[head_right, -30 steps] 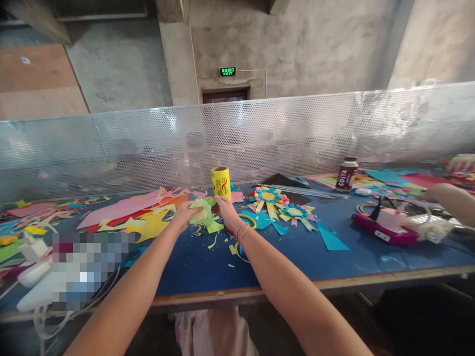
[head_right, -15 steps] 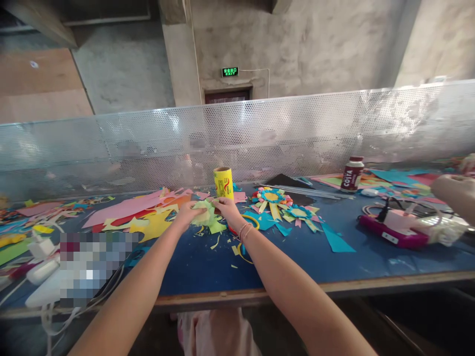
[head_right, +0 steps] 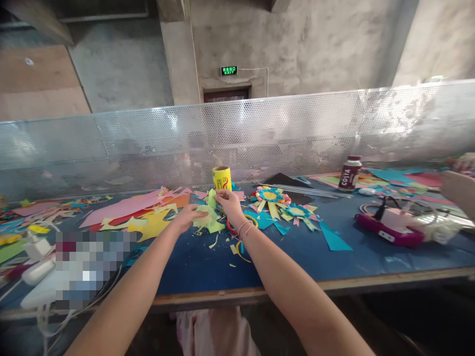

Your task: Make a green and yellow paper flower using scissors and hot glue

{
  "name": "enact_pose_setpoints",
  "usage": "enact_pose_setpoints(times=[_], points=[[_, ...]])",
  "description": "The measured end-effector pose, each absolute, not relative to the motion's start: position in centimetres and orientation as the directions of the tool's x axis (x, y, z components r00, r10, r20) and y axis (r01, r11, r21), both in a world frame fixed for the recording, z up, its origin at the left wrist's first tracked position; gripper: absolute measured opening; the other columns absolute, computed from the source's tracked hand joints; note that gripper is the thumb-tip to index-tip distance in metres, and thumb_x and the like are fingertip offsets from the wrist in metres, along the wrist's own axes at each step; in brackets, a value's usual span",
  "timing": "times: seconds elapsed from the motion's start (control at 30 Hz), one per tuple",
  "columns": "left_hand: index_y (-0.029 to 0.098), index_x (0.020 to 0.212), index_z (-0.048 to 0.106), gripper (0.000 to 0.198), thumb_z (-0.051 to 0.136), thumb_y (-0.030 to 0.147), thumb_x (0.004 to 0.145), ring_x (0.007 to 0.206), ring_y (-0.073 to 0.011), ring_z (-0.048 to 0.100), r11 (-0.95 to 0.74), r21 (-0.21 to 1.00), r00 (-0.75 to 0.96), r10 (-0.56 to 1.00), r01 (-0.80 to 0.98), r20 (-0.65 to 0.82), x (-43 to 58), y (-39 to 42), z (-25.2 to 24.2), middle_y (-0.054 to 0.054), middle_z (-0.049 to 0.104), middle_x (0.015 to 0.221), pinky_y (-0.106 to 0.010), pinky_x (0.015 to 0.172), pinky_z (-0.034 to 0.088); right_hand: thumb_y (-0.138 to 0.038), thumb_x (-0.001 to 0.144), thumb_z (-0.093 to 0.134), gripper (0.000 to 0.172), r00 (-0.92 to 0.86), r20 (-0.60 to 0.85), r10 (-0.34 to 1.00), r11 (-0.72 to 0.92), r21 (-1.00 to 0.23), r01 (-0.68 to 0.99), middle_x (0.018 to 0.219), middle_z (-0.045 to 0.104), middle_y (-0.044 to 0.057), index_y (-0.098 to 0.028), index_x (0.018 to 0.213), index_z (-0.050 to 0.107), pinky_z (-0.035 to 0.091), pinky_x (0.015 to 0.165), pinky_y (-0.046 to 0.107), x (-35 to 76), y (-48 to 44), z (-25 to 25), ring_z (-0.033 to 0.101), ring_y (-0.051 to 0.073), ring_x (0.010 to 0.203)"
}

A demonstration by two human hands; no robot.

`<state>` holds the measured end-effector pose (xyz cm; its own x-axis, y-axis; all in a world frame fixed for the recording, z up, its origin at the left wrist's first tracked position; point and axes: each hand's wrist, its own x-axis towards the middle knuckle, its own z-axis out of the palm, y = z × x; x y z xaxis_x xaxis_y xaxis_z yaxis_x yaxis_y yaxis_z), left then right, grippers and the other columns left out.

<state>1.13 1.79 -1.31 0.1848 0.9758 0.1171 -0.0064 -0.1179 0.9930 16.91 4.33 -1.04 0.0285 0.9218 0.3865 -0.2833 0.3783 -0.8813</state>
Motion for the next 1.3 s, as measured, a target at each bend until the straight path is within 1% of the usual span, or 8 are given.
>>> enact_pose_setpoints(times=[0.17, 0.33, 0.4, 0.5, 0.6, 0.9, 1.1, 1.3], points=[[0.015, 0.086, 0.067, 0.039, 0.075, 0.016, 0.048, 0.079, -0.0177, 0.062, -0.110, 0.988, 0.303, 0.950, 0.104, 0.074, 1.3, 1.1, -0.7, -0.006, 0.068, 0.085, -0.028, 0.074, 0.044, -0.032, 0.056, 0.070, 0.028, 0.098, 0.391, 0.915, 0.403, -0.876, -0.264, 0.074, 0.063, 0.002, -0.017, 0.077, 0.060, 0.049, 0.069, 0.029, 17.2, 4.5, -0.8, 0.059, 0.014, 0.070], [0.015, 0.082, 0.066, 0.022, 0.065, 0.029, 0.065, 0.090, -0.0200, 0.059, -0.342, 0.931, 0.078, 0.939, 0.125, 0.334, 1.5, 1.1, 0.1, -0.009, 0.067, 0.093, -0.028, 0.080, 0.042, -0.033, 0.060, 0.067, 0.023, 0.050, 0.451, 0.891, 0.453, -0.876, -0.165, 0.075, 0.064, 0.002, -0.019, 0.077, 0.061, 0.047, 0.069, 0.030, 16.9, 3.9, -0.6, 0.059, 0.015, 0.072], [0.014, 0.082, 0.066, 0.024, 0.065, 0.032, 0.066, 0.088, -0.0208, 0.059, -0.417, 0.887, 0.029, 0.907, 0.200, 0.420, 1.7, 1.1, 0.2, -0.009, 0.067, 0.090, -0.028, 0.077, 0.043, -0.031, 0.061, 0.066, 0.020, 0.039, 0.499, 0.866, 0.500, -0.860, -0.099, 0.075, 0.065, 0.002, -0.019, 0.076, 0.061, 0.047, 0.070, 0.031, 16.6, 3.5, -0.5, 0.059, 0.016, 0.073], [0.015, 0.077, 0.066, 0.022, 0.066, 0.032, 0.064, 0.076, -0.0191, 0.060, -0.453, 0.852, 0.023, 0.886, 0.262, 0.464, 1.9, 1.0, 0.2, -0.006, 0.067, 0.077, -0.027, 0.070, 0.044, -0.030, 0.063, 0.063, 0.018, 0.024, 0.545, 0.838, 0.545, -0.837, -0.049, 0.078, 0.065, 0.003, -0.019, 0.078, 0.061, 0.047, 0.072, 0.032, 16.2, 3.0, -0.4, 0.059, 0.016, 0.074], [0.015, 0.069, 0.064, 0.019, 0.066, 0.033, 0.063, 0.066, -0.0158, 0.057, -0.452, 0.857, 0.037, 0.888, 0.248, 0.458, 2.0, 1.1, 0.1, -0.003, 0.063, 0.066, -0.026, 0.066, 0.043, -0.029, 0.065, 0.062, 0.017, 0.004, 0.558, 0.830, 0.558, -0.829, -0.031, 0.080, 0.066, 0.003, -0.019, 0.079, 0.061, 0.047, 0.074, 0.032, 15.9, 2.7, -0.4, 0.060, 0.017, 0.076], [0.013, 0.069, 0.063, 0.030, 0.068, 0.041, 0.059, 0.054, -0.0096, 0.048, -0.383, 0.918, 0.036, 0.924, 0.106, 0.382, 1.7, 1.6, -0.5, 0.001, 0.054, 0.056, -0.022, 0.055, 0.037, -0.023, 0.066, 0.061, 0.017, -0.050, 0.584, 0.810, 0.586, -0.810, 0.019, 0.081, 0.067, 0.004, -0.018, 0.082, 0.062, 0.048, 0.076, 0.032, 15.7, 3.0, -0.7, 0.061, 0.016, 0.076], [0.013, 0.067, 0.065, 0.032, 0.072, 0.041, 0.054, 0.052, -0.0108, 0.052, -0.352, 0.936, 0.032, 0.936, 0.025, 0.351, 2.2, 1.0, -0.1, 0.000, 0.057, 0.055, -0.025, 0.058, 0.043, -0.025, 0.071, 0.056, 0.021, -0.033, 0.635, 0.772, 0.632, -0.761, 0.150, 0.086, 0.068, 0.006, -0.015, 0.087, 0.067, 0.048, 0.076, 0.033, 15.9, 3.1, -0.8, 0.062, 0.017, 0.079], [0.012, 0.067, 0.062, 0.036, 0.078, 0.038, 0.046, 0.056, -0.0129, 0.057, -0.252, 0.957, 0.043, 0.964, -0.144, 0.261, 2.3, 1.1, -0.2, -0.002, 0.060, 0.058, -0.028, 0.062, 0.048, -0.027, 0.071, 0.059, 0.027, -0.059, 0.646, 0.761, 0.645, -0.745, 0.171, 0.091, 0.068, 0.008, -0.014, 0.093, 0.069, 0.047, 0.080, 0.035, 16.0, 3.2, -1.1, 0.061, 0.019, 0.085]])
